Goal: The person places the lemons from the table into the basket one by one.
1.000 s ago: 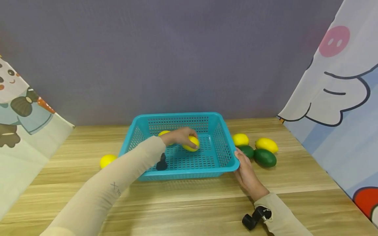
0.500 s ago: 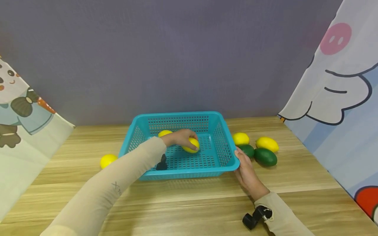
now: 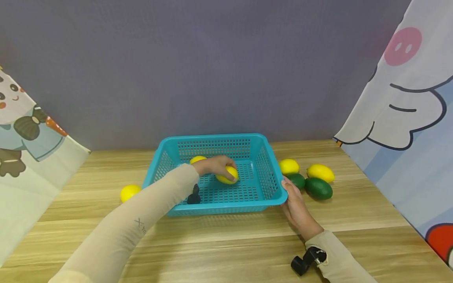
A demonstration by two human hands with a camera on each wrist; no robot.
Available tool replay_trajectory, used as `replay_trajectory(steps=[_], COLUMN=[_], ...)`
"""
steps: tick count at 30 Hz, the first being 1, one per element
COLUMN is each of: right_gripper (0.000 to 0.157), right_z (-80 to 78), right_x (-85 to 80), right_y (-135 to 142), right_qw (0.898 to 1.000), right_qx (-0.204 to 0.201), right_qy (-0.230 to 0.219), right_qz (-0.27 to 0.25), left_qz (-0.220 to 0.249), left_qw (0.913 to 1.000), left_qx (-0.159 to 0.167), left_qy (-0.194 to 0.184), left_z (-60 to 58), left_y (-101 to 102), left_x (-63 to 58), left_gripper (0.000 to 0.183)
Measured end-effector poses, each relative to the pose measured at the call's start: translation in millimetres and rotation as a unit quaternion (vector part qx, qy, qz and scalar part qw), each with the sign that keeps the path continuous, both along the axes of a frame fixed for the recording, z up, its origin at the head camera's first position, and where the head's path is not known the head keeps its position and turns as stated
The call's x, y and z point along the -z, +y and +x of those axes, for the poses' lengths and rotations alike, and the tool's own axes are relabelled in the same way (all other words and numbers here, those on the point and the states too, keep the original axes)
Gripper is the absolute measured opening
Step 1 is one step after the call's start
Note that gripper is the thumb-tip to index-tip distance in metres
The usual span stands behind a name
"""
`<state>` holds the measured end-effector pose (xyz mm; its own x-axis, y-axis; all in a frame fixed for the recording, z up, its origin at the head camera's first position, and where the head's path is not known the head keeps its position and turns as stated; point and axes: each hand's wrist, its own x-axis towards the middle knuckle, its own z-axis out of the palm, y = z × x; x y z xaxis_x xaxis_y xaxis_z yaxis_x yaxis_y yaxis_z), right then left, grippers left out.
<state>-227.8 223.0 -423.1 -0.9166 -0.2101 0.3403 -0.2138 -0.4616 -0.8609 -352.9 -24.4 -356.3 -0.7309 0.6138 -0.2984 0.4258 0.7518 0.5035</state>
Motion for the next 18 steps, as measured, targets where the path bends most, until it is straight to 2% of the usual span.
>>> replay_trajectory(steps=[12, 18], right_gripper=[0.038, 0.037], right_z=[0.9, 1.4], right_x=[-0.5, 0.0], right_y=[-0.1, -1.2], right_qw=[1.000, 1.000], right_qx=[0.001, 0.010], right_qy=[-0.001, -0.004], right_qz=[0.006, 0.001], left_qz=[-0.012, -0.002], left_qw=[0.9999, 0.9999], left_qx=[0.001, -0.015], left_qy=[-0.001, -0.003], left_z=[0.0, 0.5], left_y=[-0.7, -2.7], left_x=[-0.1, -1.7], left_gripper=[0.051, 0.052])
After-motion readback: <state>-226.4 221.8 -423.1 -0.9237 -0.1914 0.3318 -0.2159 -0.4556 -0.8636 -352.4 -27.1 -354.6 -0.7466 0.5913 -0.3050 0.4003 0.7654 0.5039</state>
